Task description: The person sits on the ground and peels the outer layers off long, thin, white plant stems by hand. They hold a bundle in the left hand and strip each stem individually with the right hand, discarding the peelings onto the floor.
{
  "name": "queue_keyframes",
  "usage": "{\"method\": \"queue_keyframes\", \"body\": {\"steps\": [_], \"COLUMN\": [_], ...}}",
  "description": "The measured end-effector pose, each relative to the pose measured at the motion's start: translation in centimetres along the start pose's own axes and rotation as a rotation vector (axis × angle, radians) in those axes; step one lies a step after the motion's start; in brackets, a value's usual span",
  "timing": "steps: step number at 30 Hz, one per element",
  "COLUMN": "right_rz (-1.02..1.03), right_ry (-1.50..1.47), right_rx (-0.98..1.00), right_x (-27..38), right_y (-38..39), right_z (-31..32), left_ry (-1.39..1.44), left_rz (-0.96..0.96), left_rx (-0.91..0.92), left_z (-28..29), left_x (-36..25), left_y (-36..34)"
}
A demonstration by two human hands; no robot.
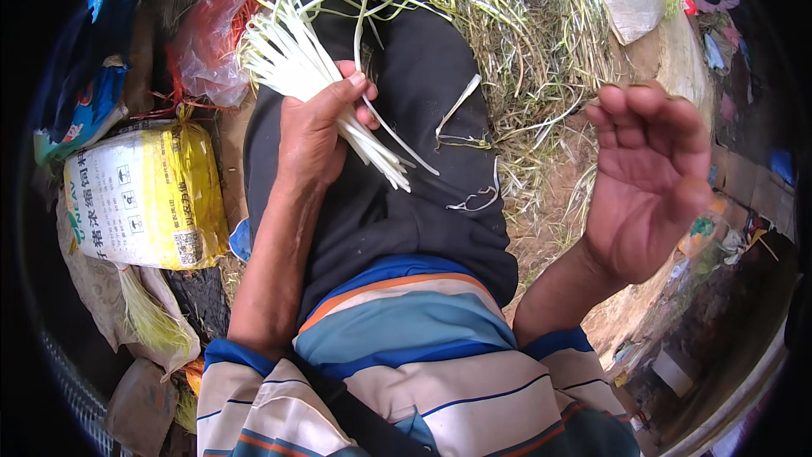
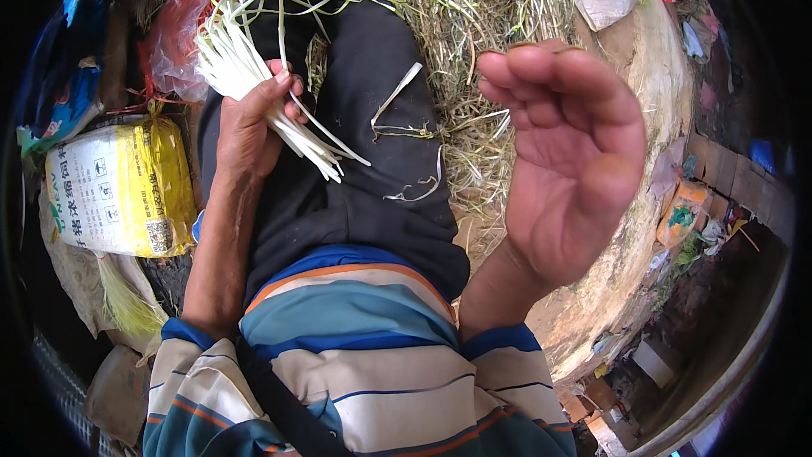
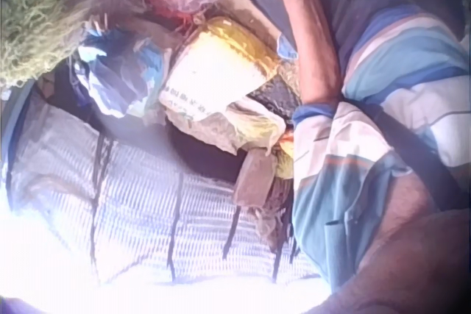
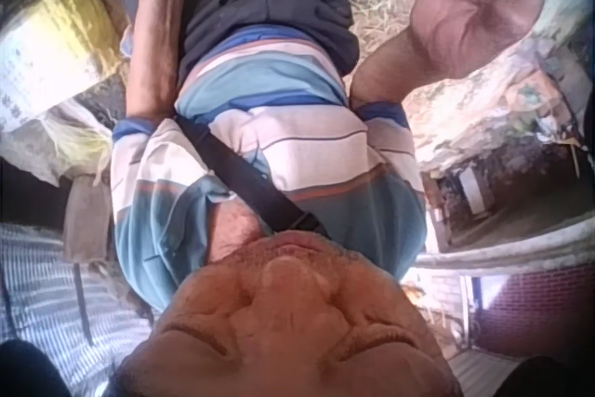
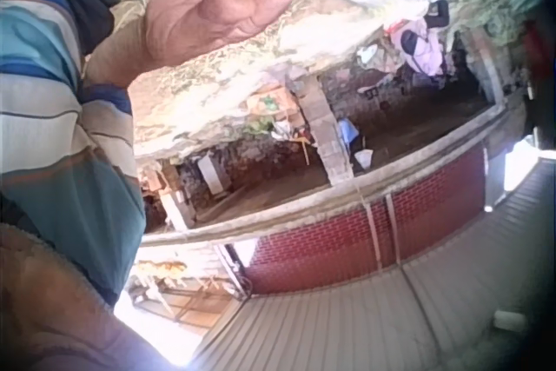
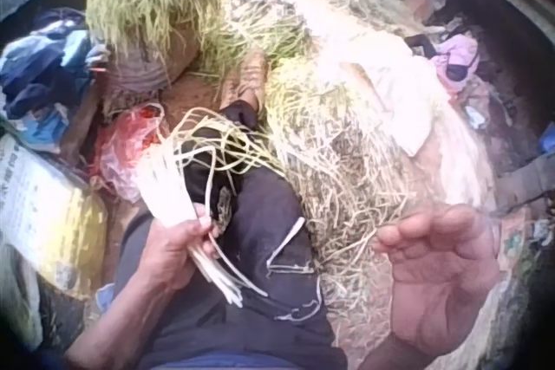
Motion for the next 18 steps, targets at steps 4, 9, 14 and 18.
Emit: {"method": "queue_keyframes", "body": {"steps": [4, 9, 14, 18], "right_rz": [0.139, 0.181, 0.184, 0.192], "right_ry": [-0.142, -0.169, -0.168, -0.162], "right_rx": [0.265, 0.367, 0.381, 0.400], "right_x": [4.7, 7.3, 8.1, 8.8], "right_y": [-2.2, -2.7, -2.9, -2.7], "right_z": [-4.0, -6.7, -7.4, -8.1], "left_ry": [-0.027, 0.010, -0.005, -0.005], "left_rz": [0.015, -0.003, 0.005, 0.000], "left_rx": [-0.017, 0.016, 0.010, 0.003], "left_z": [0.1, 0.0, 0.2, 0.2], "left_x": [0.0, -0.1, -0.2, -0.2], "left_y": [0.0, 0.0, 0.2, 0.0]}}
Point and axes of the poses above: each hand's wrist, its own y-axis away from the middle knuckle, its own z-axis out of the back of the hand, x = y × z, the point moved 4 cm from there along -y, towards the middle knuckle, and after that the axes turned 8 degrees about -z, right-handed, at the moved point
